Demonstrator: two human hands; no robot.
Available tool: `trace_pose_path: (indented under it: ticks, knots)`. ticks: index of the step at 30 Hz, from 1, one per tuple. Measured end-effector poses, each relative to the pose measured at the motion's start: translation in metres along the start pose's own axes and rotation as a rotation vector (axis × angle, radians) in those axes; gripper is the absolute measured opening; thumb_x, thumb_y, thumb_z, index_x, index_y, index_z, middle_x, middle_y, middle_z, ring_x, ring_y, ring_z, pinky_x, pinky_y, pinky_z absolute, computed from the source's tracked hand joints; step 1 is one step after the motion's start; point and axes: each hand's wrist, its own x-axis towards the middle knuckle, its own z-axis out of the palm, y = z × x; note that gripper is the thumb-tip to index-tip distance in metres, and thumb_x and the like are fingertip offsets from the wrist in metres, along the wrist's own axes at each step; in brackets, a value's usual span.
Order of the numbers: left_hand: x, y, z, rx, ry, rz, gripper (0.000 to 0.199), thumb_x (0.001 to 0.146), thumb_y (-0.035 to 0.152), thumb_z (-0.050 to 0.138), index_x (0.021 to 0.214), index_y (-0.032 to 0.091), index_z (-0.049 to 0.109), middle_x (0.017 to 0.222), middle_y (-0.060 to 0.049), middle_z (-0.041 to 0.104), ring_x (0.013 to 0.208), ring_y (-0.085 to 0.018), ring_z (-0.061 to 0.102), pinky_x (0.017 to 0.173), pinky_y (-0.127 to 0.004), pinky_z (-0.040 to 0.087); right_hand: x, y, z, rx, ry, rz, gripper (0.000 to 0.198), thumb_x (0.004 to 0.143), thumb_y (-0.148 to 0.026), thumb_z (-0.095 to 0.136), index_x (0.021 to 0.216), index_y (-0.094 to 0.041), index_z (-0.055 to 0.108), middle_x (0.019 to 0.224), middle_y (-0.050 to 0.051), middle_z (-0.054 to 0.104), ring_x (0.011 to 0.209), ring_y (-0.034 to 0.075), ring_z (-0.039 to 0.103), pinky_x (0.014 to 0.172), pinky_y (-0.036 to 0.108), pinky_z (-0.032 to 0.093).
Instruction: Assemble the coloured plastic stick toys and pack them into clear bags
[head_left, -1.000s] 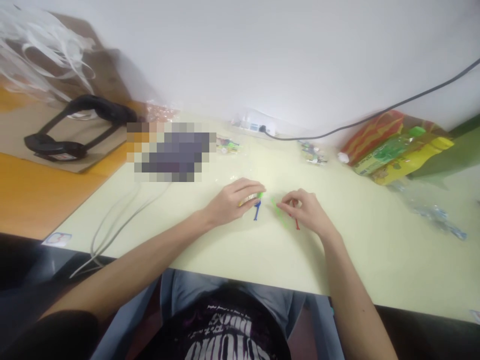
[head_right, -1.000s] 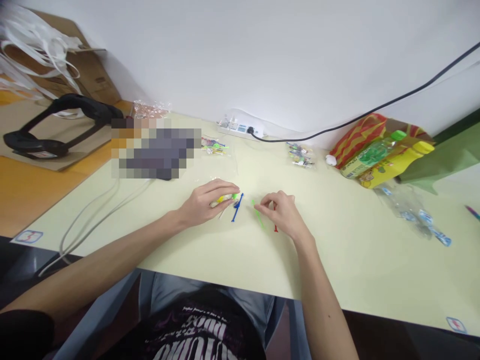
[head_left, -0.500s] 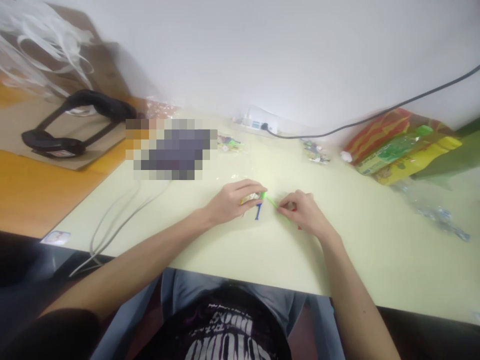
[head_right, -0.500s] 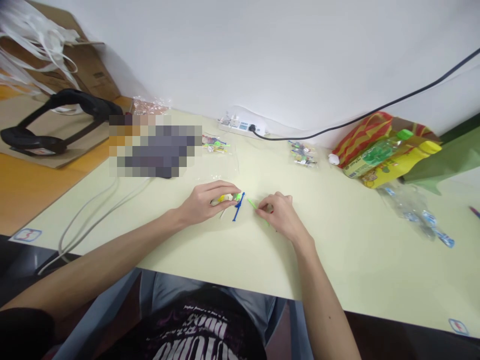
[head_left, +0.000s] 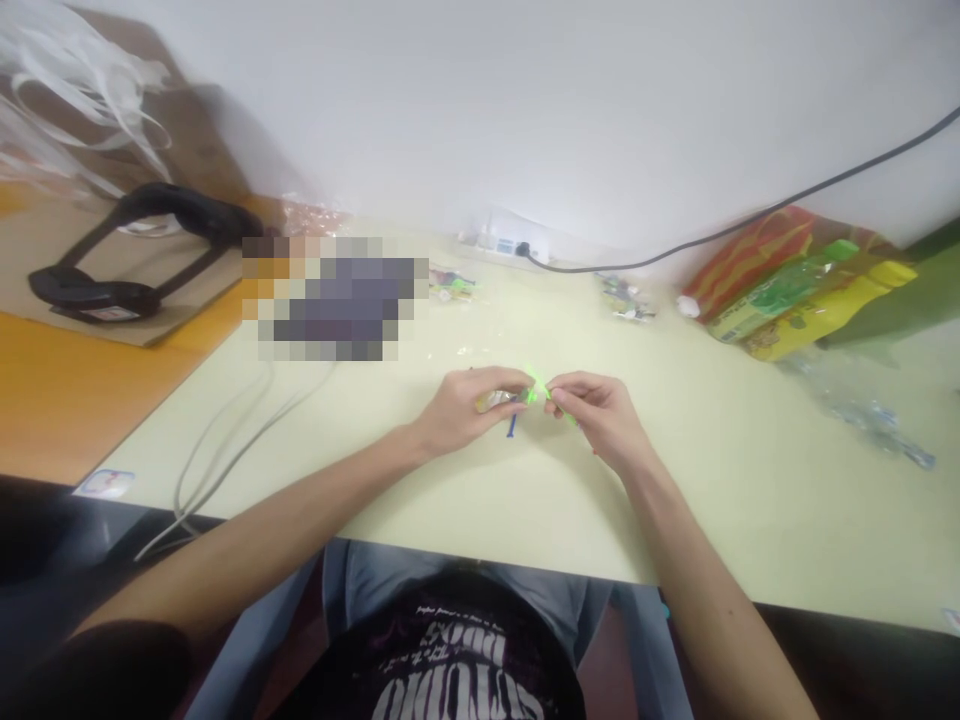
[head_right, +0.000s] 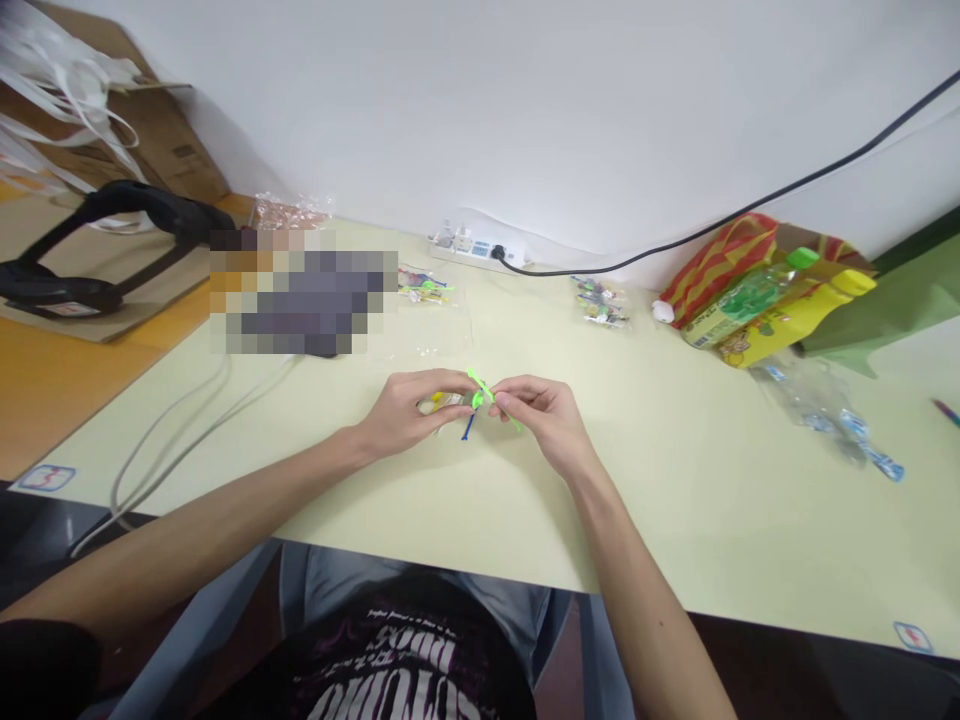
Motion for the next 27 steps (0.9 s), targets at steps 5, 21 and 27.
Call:
trace_pose_path:
  ticks: [5, 21, 27]
  knots:
    - [0.000, -0.001, -0.001, -0.009, 0.005, 0.071, 0.020, 0.096, 0.024, 0.072, 0.116, 0.019, 0.074, 0.111, -0.008, 0.080, 0.102, -0.019, 0.077, 0.092, -0.032, 0.062, 0.001, 0.009, 0.008, 0.098, -0.102, -0.067, 0.029, 0.078, -0.046, 0.090, 0.093, -0.023, 0.079, 0.083, 0.004, 0.076, 0.076, 0.019, 0.069, 0.077, 0.036, 0.057]
    - [-0.001, -0.004, -0.003, -0.041, 0.000, 0.127, 0.025, 0.096, 0.023, 0.071, 0.121, 0.018, 0.071, 0.110, -0.010, 0.080, 0.100, -0.019, 0.077, 0.088, -0.032, 0.062, 0.002, 0.011, 0.013, 0.187, -0.180, -0.084, 0.026, 0.089, -0.043, 0.083, 0.090, -0.020, 0.070, 0.080, 0.003, 0.074, 0.075, 0.017, 0.069, 0.077, 0.033, 0.057]
    - [-0.001, -0.006, -0.005, -0.076, -0.005, 0.123, 0.023, 0.096, 0.021, 0.072, 0.118, 0.019, 0.073, 0.109, -0.009, 0.080, 0.099, -0.018, 0.077, 0.088, -0.030, 0.062, 0.001, 0.007, 0.017, 0.184, -0.195, -0.057, 0.029, 0.089, -0.046, 0.082, 0.090, -0.020, 0.068, 0.083, 0.004, 0.075, 0.078, 0.020, 0.074, 0.081, 0.038, 0.060]
